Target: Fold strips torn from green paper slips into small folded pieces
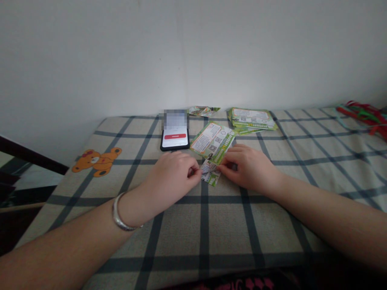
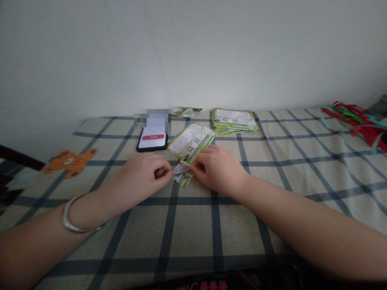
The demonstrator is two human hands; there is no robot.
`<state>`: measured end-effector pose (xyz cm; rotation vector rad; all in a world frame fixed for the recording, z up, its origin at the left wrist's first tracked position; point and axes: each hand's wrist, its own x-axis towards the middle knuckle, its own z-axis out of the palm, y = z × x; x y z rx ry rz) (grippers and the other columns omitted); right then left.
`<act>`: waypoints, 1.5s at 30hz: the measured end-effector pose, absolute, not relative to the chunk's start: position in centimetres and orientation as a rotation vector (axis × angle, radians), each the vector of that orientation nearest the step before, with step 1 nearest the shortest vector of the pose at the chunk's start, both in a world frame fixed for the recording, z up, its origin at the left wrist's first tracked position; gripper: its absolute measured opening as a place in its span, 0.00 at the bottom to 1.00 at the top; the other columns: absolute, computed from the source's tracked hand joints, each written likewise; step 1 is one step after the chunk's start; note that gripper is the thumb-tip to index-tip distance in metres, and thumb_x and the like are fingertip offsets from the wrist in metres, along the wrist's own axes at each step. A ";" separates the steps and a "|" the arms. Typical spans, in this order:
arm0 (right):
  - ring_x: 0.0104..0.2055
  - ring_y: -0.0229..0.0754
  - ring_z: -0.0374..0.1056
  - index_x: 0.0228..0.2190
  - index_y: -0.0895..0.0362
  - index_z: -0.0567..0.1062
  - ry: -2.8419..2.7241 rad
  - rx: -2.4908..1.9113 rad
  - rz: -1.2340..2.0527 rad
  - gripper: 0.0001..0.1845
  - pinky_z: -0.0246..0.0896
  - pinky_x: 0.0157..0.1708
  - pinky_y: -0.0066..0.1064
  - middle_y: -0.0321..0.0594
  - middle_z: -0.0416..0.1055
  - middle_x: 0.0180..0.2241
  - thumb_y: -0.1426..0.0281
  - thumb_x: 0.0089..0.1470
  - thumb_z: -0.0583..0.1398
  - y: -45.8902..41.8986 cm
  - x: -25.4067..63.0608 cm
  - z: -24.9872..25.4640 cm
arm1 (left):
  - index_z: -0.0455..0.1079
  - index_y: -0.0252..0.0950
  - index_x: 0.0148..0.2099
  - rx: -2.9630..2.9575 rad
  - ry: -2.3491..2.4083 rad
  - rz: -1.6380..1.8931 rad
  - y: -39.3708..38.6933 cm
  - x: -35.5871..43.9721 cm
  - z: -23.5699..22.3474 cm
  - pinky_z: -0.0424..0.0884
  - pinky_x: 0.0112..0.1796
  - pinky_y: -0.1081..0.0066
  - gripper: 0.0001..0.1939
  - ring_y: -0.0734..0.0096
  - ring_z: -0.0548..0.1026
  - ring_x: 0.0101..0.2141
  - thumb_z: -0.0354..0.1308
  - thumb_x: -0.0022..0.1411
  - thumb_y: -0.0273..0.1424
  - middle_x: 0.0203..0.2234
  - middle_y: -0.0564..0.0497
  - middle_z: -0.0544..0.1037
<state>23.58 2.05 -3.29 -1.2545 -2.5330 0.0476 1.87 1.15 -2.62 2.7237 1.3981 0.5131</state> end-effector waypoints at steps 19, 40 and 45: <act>0.26 0.37 0.56 0.20 0.56 0.68 -2.473 -1.373 0.123 0.14 0.44 0.25 0.29 0.35 0.65 0.21 0.65 0.55 0.58 2.6 22.7 -3.3 | 0.70 0.36 0.25 2.878 1.449 0.373 2.1 1.8 -3.8 0.59 0.27 0.67 0.16 0.65 0.71 0.26 0.53 0.65 0.35 0.21 0.50 0.74; 0.28 0.37 0.57 0.23 0.57 0.67 -2.510 -1.230 0.083 0.10 0.47 0.28 0.29 0.35 0.64 0.23 0.68 0.54 0.57 2.9 23.1 -4.1 | 0.70 0.35 0.36 2.660 1.272 0.634 2.4 1.4 -4.3 0.65 0.37 0.66 0.08 0.66 0.70 0.35 0.62 0.59 0.35 0.30 0.51 0.74; 0.33 0.38 0.62 0.28 0.58 0.72 -2.488 -1.137 0.141 0.10 0.53 0.32 0.29 0.38 0.69 0.30 0.65 0.57 0.57 2.7 23.3 -4.0 | 0.70 0.35 0.35 2.635 1.282 0.637 2.4 1.5 -4.3 0.65 0.36 0.66 0.08 0.66 0.70 0.34 0.62 0.58 0.34 0.29 0.52 0.74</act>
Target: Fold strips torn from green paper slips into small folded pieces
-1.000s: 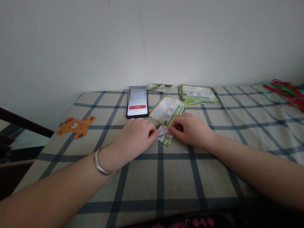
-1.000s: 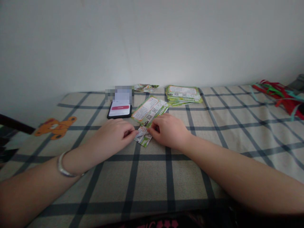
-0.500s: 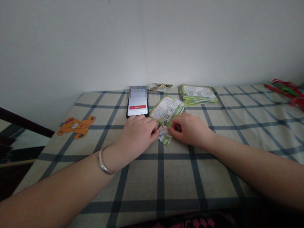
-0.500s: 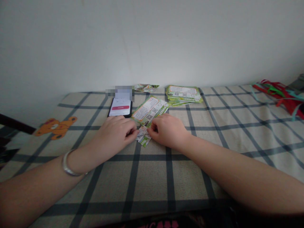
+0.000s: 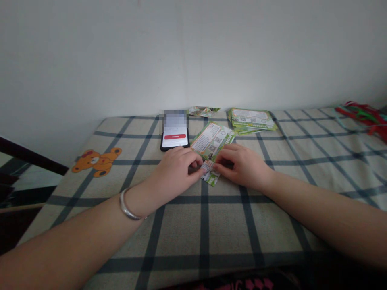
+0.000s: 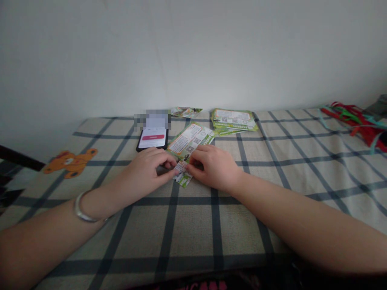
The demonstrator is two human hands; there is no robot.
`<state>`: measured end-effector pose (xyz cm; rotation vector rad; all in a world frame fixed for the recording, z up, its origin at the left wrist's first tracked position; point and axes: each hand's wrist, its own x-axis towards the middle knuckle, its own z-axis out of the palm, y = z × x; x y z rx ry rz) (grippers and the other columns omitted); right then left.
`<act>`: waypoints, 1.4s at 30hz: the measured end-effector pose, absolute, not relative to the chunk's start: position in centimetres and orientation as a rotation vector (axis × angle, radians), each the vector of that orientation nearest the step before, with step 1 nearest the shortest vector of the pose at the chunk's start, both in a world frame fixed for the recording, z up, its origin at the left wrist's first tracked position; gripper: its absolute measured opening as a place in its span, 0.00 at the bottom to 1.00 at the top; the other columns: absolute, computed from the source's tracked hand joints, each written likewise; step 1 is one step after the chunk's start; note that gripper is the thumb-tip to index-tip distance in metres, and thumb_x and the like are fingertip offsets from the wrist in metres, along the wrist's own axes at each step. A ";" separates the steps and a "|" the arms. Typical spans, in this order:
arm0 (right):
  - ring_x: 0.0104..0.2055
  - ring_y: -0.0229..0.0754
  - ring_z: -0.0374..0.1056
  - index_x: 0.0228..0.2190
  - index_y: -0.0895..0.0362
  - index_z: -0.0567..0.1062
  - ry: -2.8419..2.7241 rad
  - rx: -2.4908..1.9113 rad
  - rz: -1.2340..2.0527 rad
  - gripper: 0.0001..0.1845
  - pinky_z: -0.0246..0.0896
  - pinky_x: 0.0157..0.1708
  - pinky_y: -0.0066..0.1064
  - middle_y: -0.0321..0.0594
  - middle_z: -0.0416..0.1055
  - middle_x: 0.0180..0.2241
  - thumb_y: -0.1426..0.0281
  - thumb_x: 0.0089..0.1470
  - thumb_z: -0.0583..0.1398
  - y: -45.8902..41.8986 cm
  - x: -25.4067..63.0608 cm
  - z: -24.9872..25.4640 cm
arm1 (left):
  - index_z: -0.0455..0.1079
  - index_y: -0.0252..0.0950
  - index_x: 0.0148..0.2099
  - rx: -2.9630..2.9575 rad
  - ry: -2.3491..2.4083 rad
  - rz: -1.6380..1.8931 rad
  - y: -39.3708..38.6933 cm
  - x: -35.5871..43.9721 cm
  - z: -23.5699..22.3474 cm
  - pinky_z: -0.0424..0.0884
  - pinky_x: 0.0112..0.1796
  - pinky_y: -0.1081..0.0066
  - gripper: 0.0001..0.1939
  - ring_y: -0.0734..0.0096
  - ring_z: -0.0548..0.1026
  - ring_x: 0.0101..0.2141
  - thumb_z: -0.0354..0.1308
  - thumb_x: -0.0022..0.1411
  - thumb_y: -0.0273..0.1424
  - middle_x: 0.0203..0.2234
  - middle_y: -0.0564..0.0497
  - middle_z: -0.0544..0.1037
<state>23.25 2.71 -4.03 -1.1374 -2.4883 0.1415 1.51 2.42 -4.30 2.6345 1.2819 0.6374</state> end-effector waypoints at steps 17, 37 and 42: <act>0.33 0.40 0.67 0.27 0.56 0.77 -2.481 -1.188 0.057 0.11 0.55 0.32 0.30 0.37 0.74 0.27 0.65 0.58 0.60 1.8 23.0 -3.4 | 0.71 0.35 0.31 2.988 1.424 0.398 0.6 1.8 -3.0 0.61 0.33 0.64 0.10 0.61 0.71 0.32 0.60 0.62 0.35 0.27 0.49 0.75; 0.30 0.37 0.69 0.35 0.50 0.78 -2.327 -1.375 0.196 0.06 0.55 0.28 0.29 0.32 0.76 0.27 0.66 0.52 0.64 1.6 22.4 -3.3 | 0.72 0.34 0.33 2.853 1.510 0.248 0.9 2.6 -3.3 0.62 0.35 0.63 0.14 0.61 0.72 0.34 0.50 0.67 0.35 0.29 0.48 0.76; 0.35 0.38 0.71 0.35 0.48 0.80 -2.434 -1.205 0.049 0.07 0.56 0.31 0.30 0.33 0.78 0.33 0.68 0.56 0.61 1.4 22.6 -3.5 | 0.72 0.34 0.31 2.846 1.486 0.300 1.2 2.5 -3.6 0.63 0.33 0.64 0.15 0.61 0.73 0.33 0.51 0.66 0.35 0.28 0.47 0.76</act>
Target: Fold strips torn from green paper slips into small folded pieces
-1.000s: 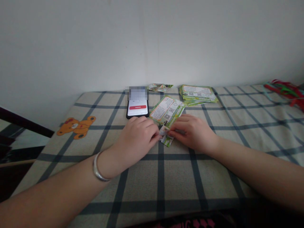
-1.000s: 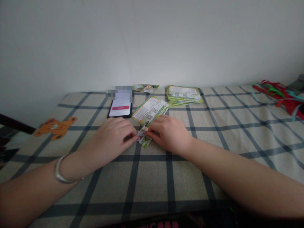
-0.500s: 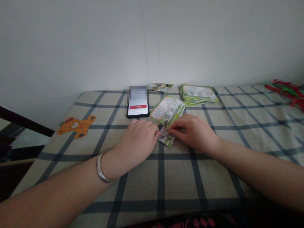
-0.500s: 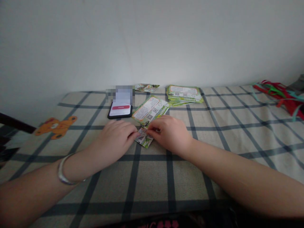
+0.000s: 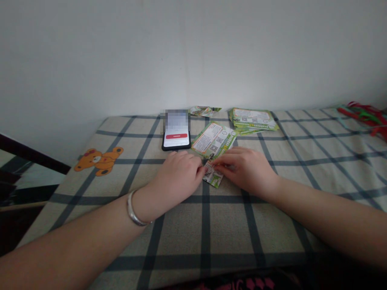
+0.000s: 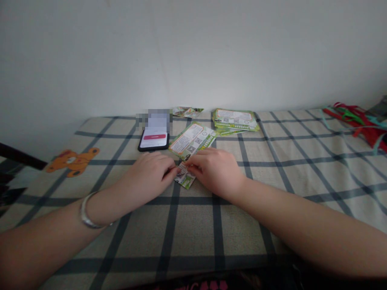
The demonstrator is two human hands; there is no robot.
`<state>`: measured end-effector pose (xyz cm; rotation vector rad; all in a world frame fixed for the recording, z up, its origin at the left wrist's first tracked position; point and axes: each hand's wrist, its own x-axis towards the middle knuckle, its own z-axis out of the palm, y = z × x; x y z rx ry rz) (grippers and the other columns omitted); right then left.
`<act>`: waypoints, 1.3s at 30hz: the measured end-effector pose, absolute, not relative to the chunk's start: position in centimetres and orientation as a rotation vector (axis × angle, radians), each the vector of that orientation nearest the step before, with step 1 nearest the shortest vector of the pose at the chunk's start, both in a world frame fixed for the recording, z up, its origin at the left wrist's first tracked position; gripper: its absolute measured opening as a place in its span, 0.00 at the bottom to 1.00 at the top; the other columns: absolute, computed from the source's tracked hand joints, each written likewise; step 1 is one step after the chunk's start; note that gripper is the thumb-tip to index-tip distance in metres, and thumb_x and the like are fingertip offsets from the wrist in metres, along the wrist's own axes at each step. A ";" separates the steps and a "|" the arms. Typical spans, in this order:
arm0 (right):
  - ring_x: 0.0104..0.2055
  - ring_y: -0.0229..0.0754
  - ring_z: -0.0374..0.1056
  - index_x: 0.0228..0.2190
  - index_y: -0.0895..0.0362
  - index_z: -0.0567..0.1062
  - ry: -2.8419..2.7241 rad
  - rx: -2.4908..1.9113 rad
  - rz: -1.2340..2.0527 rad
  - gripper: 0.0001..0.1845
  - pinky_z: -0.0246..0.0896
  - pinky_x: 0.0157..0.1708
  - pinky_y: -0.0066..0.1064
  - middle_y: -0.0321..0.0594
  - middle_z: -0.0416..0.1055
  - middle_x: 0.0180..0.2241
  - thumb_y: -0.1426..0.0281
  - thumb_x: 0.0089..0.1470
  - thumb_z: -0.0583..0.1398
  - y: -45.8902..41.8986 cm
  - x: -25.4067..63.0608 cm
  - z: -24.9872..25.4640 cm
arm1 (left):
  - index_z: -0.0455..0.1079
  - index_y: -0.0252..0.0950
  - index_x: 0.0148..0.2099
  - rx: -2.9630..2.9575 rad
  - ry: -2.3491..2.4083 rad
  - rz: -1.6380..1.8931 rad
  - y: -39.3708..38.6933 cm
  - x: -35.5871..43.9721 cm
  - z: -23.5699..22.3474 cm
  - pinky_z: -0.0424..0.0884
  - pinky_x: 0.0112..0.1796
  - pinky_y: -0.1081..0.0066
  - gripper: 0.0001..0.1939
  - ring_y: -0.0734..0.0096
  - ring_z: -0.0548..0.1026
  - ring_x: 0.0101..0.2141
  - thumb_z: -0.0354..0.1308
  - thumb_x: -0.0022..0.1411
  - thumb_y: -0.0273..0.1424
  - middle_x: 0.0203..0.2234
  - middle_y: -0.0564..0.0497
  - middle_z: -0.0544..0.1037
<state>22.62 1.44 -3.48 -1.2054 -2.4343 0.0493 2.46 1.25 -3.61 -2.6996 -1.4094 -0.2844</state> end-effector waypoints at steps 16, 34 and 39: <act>0.34 0.40 0.64 0.28 0.54 0.78 -2.595 -1.173 -0.228 0.17 0.47 0.29 0.33 0.37 0.71 0.28 0.63 0.62 0.54 1.3 22.1 -3.7 | 0.70 0.35 0.30 -2.660 -1.383 -0.308 1.2 2.4 -3.4 0.60 0.35 0.63 0.13 0.60 0.71 0.34 0.52 0.65 0.35 0.28 0.48 0.75; 0.39 0.42 0.65 0.35 0.51 0.79 -2.493 -1.059 0.176 0.06 0.50 0.42 0.35 0.36 0.75 0.33 0.67 0.56 0.61 3.0 23.7 -4.6 | 0.70 0.38 0.39 -2.944 -1.315 -0.472 2.6 0.8 -4.0 0.63 0.42 0.62 0.05 0.62 0.69 0.41 0.60 0.61 0.33 0.37 0.51 0.73; 0.39 0.43 0.65 0.35 0.49 0.80 -2.502 -1.056 0.167 0.07 0.49 0.42 0.36 0.37 0.75 0.34 0.65 0.57 0.61 3.1 23.9 -4.5 | 0.73 0.40 0.38 -3.046 -1.267 -0.559 3.2 0.4 -4.0 0.65 0.43 0.64 0.05 0.65 0.70 0.40 0.62 0.60 0.33 0.37 0.51 0.74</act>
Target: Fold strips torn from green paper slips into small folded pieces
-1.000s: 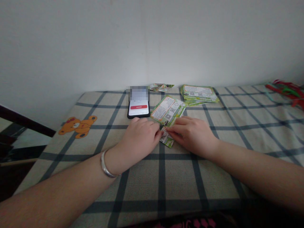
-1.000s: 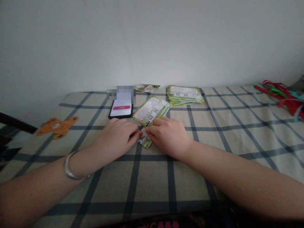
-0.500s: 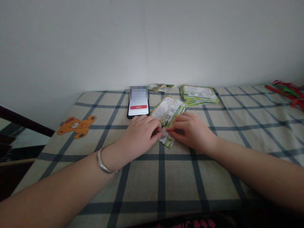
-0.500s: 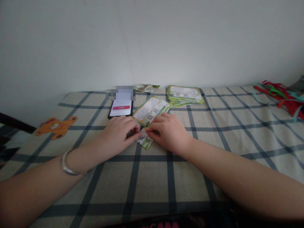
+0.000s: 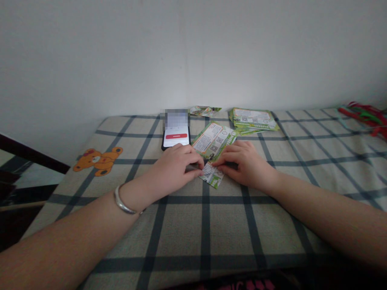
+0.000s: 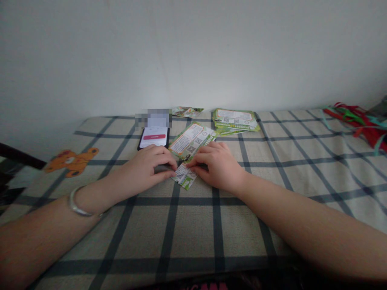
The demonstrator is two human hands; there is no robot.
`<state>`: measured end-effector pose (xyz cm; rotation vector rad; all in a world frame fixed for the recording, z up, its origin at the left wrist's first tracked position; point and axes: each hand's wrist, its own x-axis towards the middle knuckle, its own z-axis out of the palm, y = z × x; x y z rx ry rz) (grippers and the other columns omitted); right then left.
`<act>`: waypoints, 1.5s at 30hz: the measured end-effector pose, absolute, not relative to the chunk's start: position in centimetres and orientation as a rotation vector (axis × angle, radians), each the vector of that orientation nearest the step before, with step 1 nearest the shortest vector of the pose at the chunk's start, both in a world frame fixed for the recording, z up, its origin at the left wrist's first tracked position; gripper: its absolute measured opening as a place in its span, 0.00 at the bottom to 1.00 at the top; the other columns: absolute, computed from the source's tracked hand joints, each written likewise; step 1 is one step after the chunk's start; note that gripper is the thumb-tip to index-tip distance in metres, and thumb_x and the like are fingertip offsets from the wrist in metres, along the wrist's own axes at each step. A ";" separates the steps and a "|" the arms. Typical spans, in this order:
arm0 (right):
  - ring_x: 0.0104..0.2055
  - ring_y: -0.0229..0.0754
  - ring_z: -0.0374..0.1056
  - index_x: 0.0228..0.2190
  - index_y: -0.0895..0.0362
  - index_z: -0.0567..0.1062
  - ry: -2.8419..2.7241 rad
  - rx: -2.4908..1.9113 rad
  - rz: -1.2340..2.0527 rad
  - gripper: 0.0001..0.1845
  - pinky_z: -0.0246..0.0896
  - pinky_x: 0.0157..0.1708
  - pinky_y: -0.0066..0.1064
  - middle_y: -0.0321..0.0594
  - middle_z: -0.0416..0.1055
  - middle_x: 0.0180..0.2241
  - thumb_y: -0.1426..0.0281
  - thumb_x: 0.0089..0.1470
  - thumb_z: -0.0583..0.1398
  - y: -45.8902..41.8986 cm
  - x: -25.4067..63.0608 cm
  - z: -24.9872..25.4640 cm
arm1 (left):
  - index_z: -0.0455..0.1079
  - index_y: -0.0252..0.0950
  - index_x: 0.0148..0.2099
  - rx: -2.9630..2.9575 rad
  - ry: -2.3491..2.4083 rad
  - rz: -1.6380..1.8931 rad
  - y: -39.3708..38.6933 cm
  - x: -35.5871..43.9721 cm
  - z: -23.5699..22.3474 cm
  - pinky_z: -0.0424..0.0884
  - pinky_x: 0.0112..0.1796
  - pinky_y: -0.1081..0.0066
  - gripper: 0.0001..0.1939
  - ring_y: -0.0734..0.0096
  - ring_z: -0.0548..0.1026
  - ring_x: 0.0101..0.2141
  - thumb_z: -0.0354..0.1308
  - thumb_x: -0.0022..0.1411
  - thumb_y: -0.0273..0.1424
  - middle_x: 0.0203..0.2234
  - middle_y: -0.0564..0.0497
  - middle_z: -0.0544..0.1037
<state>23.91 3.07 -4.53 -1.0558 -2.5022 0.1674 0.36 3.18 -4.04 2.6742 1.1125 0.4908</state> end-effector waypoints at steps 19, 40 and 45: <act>0.40 0.44 0.64 0.41 0.53 0.77 -2.714 -0.712 -0.138 0.11 0.57 0.40 0.35 0.40 0.74 0.37 0.71 0.61 0.55 2.2 23.8 -4.2 | 0.73 0.35 0.41 3.241 0.766 0.302 1.7 0.3 -2.4 0.69 0.37 0.63 0.10 0.64 0.74 0.36 0.50 0.66 0.27 0.34 0.49 0.78; 0.42 0.44 0.67 0.35 0.54 0.78 -2.780 -0.688 -0.219 0.09 0.59 0.41 0.35 0.36 0.76 0.35 0.72 0.59 0.57 2.3 24.4 -3.3 | 0.75 0.39 0.45 3.234 0.747 0.185 2.0 -0.5 -1.9 0.67 0.43 0.62 0.14 0.65 0.75 0.42 0.48 0.67 0.27 0.42 0.55 0.80; 0.45 0.45 0.67 0.35 0.53 0.79 -2.781 -0.725 -0.253 0.08 0.58 0.42 0.37 0.35 0.77 0.35 0.73 0.57 0.58 2.0 24.6 -2.8 | 0.77 0.37 0.42 3.227 0.693 0.240 2.2 -0.4 -2.0 0.67 0.43 0.62 0.14 0.66 0.76 0.43 0.49 0.65 0.25 0.44 0.54 0.80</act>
